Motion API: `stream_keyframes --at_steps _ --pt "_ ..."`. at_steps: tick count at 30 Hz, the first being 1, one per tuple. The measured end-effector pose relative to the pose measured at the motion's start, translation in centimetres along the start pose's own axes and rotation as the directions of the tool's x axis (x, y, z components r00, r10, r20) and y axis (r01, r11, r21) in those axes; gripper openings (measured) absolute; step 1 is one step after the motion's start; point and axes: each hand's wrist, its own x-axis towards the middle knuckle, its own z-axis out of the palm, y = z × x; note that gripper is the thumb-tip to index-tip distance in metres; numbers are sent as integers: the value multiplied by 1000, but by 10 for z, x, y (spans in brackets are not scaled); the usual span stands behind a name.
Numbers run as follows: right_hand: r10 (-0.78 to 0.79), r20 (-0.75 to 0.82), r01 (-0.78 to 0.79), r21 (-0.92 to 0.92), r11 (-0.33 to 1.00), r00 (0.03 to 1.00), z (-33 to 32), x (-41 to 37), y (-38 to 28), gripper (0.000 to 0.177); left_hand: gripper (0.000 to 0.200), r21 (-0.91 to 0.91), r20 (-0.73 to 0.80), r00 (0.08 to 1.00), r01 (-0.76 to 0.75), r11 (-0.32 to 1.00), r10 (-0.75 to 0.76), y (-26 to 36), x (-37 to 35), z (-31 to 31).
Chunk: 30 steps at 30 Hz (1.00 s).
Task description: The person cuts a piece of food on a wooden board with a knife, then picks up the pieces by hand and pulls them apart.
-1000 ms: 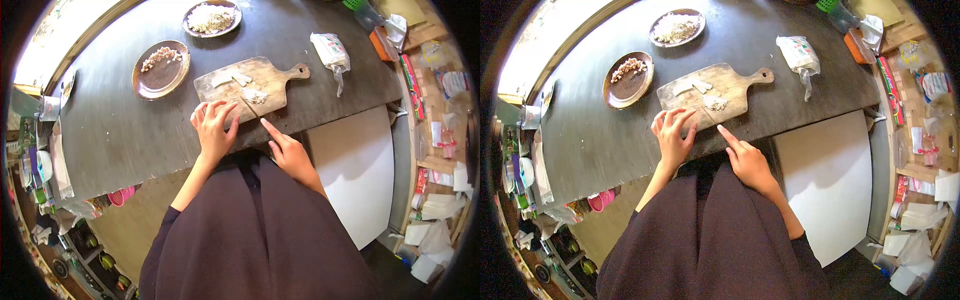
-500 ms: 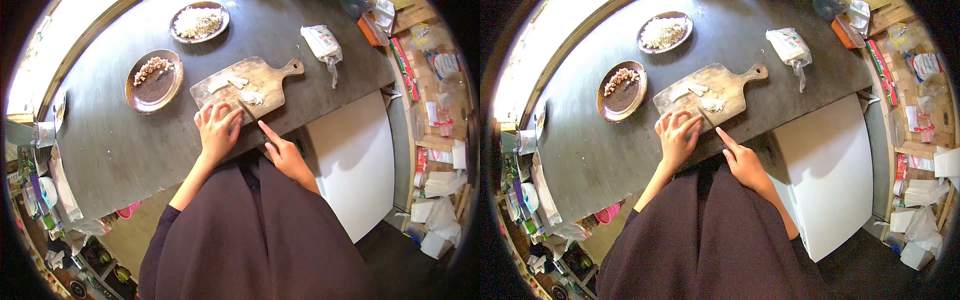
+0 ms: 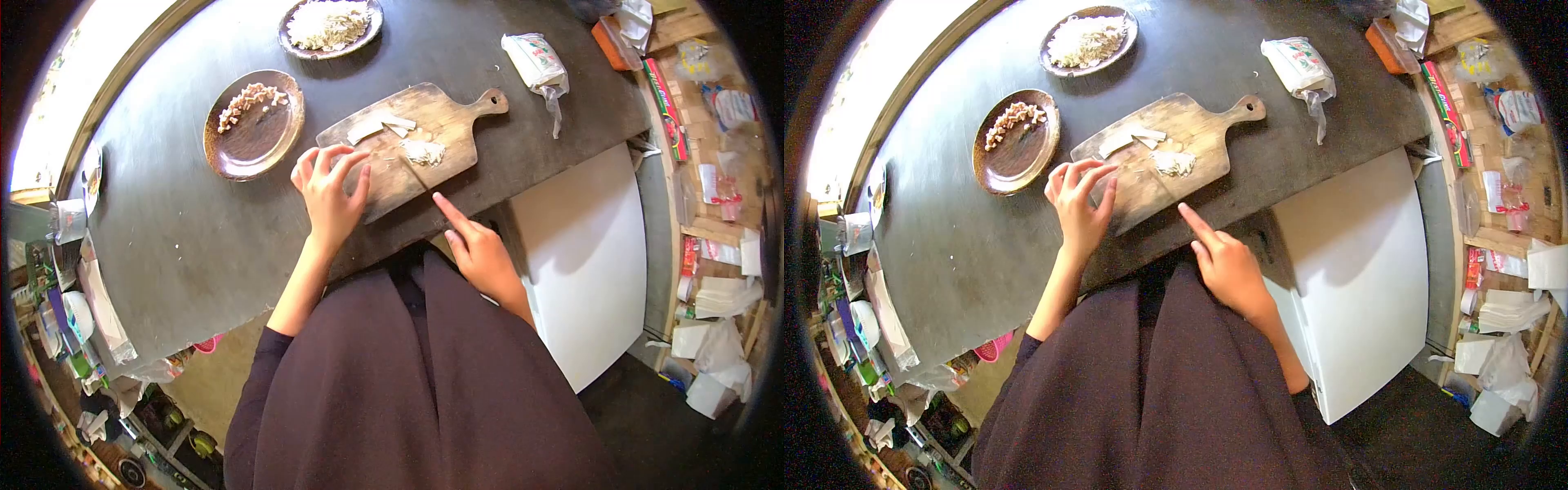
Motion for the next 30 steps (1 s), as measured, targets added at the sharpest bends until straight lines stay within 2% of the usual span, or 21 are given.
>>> stream_keyframes --at_steps 3,4,9,11,12,14,15,17,20,23,27,30 --pt "31 -70 -32 -10 999 997 -11 -1 -1 62 29 -5 42 998 -42 999 42 4 12 4" --pt "37 -66 -36 16 999 997 -14 -2 -2 62 39 18 106 991 -88 996 86 4 17 6" --pt "75 -24 -73 90 993 997 -22 1 -14 58 49 13 144 972 -188 982 184 4 49 29" --pt "57 -52 -52 90 995 997 -22 1 -14 59 47 99 176 960 -239 966 220 1 60 37" --pt "56 -60 -50 92 995 997 -19 0 -11 59 38 85 156 959 -253 964 237 -1 65 40" --pt "-93 -220 119 104 987 971 -15 0 -2 61 32 103 150 953 -279 955 262 -6 74 44" --pt "-94 -231 120 102 987 968 -18 -2 -2 61 25 116 148 949 -297 948 279 -6 79 44" --pt "28 -144 -17 74 997 989 -22 -7 -4 61 20 115 162 943 -310 944 290 -7 85 42" --pt "67 -114 -58 84 995 991 -24 -10 -6 61 14 116 202 940 -303 946 276 -7 88 40" --pt "29 -159 -9 124 992 987 -22 -9 -7 62 12 111 205 938 -305 946 278 -6 89 35" --pt "42 -139 -26 115 993 989 -23 -5 -8 62 11 83 214 937 -298 951 275 -5 89 39" --pt "-32 -181 50 99 994 983 -23 -1 -5 62 11 34 189 951 -256 966 245 0 88 33"
